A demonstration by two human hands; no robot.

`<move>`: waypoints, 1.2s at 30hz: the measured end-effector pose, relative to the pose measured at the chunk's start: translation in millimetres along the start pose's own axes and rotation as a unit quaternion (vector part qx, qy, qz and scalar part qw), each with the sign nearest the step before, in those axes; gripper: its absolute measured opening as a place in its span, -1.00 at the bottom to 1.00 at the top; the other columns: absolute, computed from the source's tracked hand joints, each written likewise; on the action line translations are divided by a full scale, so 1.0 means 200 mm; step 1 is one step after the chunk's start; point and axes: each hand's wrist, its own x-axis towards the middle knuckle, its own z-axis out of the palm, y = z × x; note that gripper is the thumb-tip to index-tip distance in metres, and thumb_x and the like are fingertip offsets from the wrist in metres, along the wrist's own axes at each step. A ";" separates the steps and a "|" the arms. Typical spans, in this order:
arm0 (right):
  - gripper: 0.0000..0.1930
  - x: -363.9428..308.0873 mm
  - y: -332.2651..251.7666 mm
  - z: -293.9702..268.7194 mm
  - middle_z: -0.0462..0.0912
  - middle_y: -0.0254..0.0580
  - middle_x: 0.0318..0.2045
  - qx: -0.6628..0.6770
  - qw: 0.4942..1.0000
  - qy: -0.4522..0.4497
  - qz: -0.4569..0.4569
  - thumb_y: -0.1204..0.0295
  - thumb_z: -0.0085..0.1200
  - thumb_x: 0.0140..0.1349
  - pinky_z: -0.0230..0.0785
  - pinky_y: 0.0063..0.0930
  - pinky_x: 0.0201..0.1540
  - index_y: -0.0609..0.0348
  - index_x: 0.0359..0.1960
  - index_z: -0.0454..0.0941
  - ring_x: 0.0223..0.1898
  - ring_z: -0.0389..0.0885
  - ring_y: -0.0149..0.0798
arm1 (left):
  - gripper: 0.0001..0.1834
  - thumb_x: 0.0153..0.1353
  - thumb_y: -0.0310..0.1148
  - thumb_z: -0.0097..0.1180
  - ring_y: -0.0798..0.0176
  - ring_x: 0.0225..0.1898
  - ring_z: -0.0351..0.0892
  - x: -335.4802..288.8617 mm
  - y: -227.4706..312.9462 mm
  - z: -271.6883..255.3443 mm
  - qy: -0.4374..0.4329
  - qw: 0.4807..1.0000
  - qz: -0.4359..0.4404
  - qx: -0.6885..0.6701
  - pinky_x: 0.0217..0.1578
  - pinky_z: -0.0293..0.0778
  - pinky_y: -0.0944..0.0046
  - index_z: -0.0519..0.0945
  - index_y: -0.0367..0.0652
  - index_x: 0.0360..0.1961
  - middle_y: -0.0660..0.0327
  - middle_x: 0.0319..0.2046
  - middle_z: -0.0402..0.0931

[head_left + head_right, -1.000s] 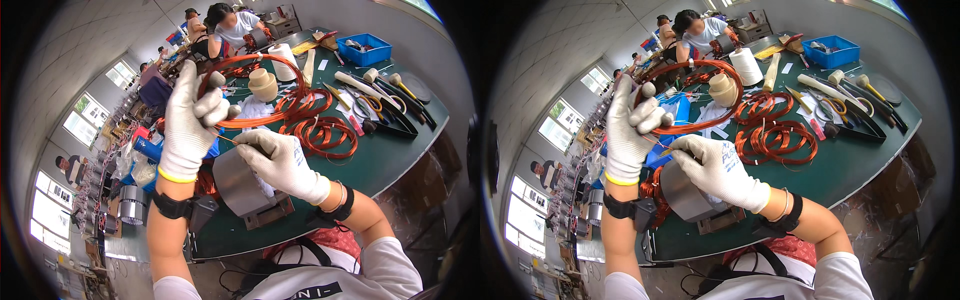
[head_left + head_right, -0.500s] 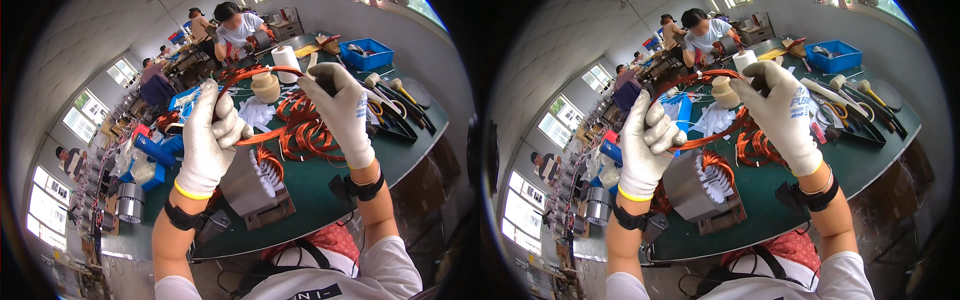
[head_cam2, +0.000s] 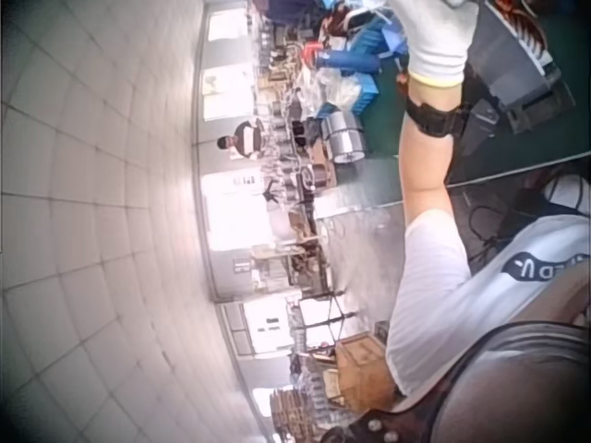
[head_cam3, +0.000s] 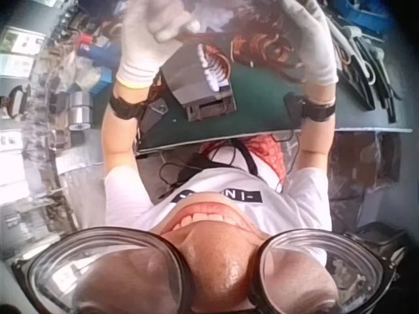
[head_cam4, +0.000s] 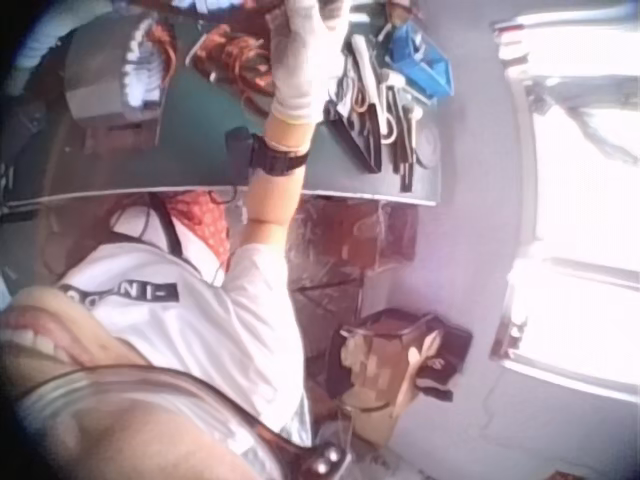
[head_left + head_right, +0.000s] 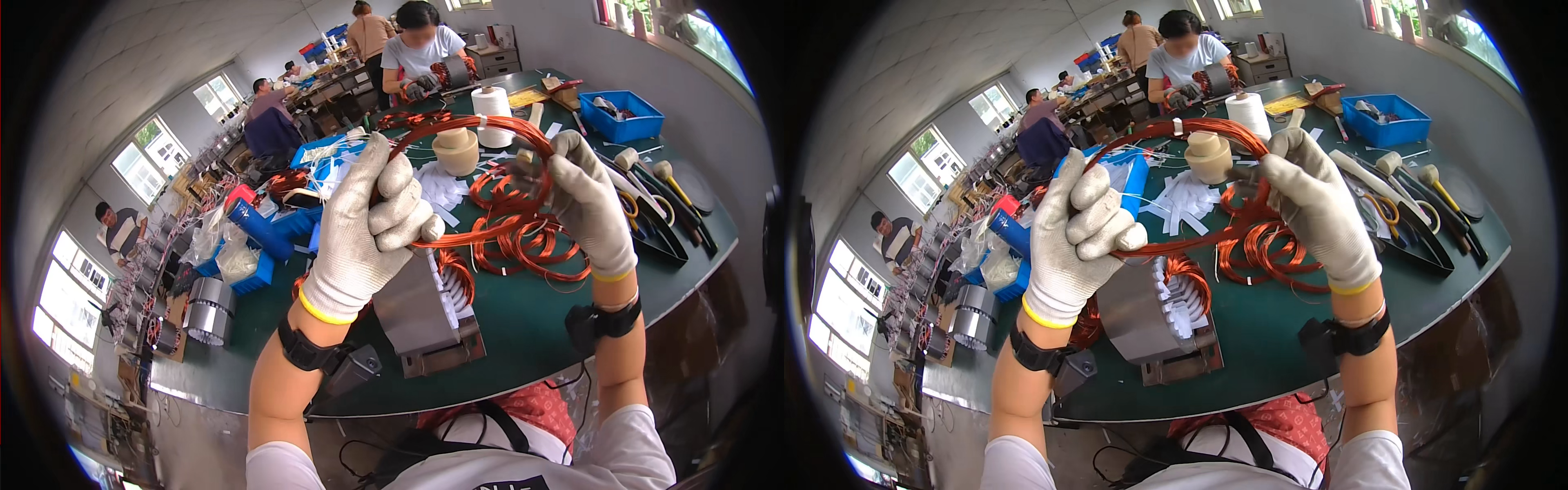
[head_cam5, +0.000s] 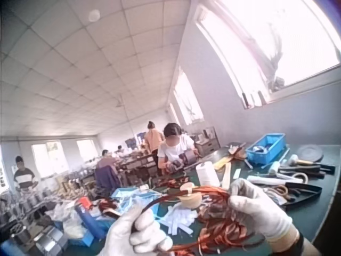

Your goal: Manually winding and inserting copper wire coils into a motor stator.

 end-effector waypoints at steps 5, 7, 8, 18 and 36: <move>-0.58 -0.02 -0.02 -0.07 0.45 -0.35 -0.34 0.240 0.953 -0.129 0.135 0.28 0.06 0.39 0.33 -0.43 -0.41 0.11 0.21 0.32 -0.61 0.28 -0.53 | -0.51 0.53 0.03 -0.34 0.49 -0.80 0.04 -0.04 -0.02 0.00 0.007 0.999 -0.044 -0.009 -0.25 0.52 0.14 0.42 0.04 -0.49 0.55 -0.83 -0.06; -0.56 -0.07 -0.06 -0.01 0.44 -0.36 -0.35 0.253 0.947 -0.144 0.139 0.28 0.05 0.39 0.26 -0.47 -0.45 0.09 0.24 0.30 -0.62 0.22 -0.55 | -0.50 0.52 0.05 -0.32 0.49 -0.78 0.09 -0.06 -0.02 -0.05 -0.026 0.998 -0.043 -0.032 -0.16 0.52 0.08 0.52 -0.04 -0.35 0.55 -0.83 -0.03; -0.55 -0.08 -0.09 0.01 0.43 -0.37 -0.37 0.266 0.941 -0.152 0.143 0.28 0.04 0.40 0.18 -0.51 -0.49 0.08 0.27 0.29 -0.63 0.16 -0.57 | -0.49 0.51 0.06 -0.32 0.47 -0.78 0.12 -0.07 -0.01 -0.06 -0.052 0.995 -0.049 -0.065 -0.11 0.51 0.04 0.54 -0.06 -0.31 0.54 -0.83 -0.01; -0.78 -0.11 -0.08 0.08 0.57 -0.36 -0.38 -0.199 0.963 0.161 -0.087 0.32 -0.01 0.39 0.33 -0.58 -0.30 0.21 -0.22 0.59 -0.45 0.46 -0.49 | -0.47 0.50 0.03 -0.29 0.43 -0.83 -0.10 -0.10 -0.05 0.12 0.093 0.991 0.025 0.093 -0.59 0.17 0.27 0.12 0.17 -0.68 0.53 -0.86 -0.11; -0.75 -0.28 0.40 0.04 0.69 -0.16 -0.40 0.198 0.822 -0.018 0.534 0.27 0.11 0.32 0.58 -0.33 -0.30 0.25 -0.23 0.59 -0.41 0.67 -0.27 | -0.38 0.52 0.06 -0.49 0.34 -0.83 -0.02 -0.29 -0.39 0.28 0.083 0.993 0.033 0.078 -0.51 0.26 0.20 0.11 0.11 -0.74 0.46 -0.88 -0.06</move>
